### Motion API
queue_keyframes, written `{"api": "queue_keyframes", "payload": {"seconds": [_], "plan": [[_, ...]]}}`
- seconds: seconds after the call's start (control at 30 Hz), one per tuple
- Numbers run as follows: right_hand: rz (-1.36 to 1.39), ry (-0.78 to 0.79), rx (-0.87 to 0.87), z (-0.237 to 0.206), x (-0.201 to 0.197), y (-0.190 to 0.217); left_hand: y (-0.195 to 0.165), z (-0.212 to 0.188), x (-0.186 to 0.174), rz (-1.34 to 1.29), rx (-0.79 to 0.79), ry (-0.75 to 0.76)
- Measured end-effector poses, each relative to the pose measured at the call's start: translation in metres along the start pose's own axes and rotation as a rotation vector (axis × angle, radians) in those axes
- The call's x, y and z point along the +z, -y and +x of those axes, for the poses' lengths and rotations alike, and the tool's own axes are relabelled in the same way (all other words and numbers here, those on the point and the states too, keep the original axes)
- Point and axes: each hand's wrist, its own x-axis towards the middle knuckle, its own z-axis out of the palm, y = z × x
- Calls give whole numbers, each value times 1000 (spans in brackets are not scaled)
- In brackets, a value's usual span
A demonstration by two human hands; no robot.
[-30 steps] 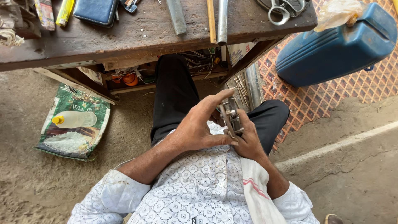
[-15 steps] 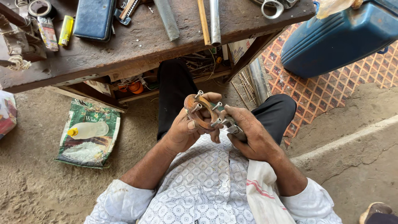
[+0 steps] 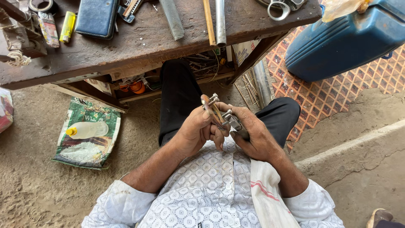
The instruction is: The person sits at an outdoor workbench and winds white wire into a metal drum, using a bamboo stick to push and guide the wire inside. They then handle a small metal component, work on it with pliers, and file it before reaching back toward the wire drum.
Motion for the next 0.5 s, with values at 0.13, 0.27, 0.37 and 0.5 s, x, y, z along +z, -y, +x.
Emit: {"api": "queue_keyframes", "payload": {"seconds": [0.13, 0.27, 0.37, 0.5], "plan": [[140, 17, 62, -2, 5, -6, 0, 1, 2, -45, -38, -15], [211, 30, 92, -8, 11, -17, -2, 6, 2, 12, -51, -109], [247, 20, 108, -14, 16, -27, -4, 10, 3, 69, -58, -191], [283, -1, 73, -22, 24, -40, -3, 13, 6, 134, -30, -250]]}}
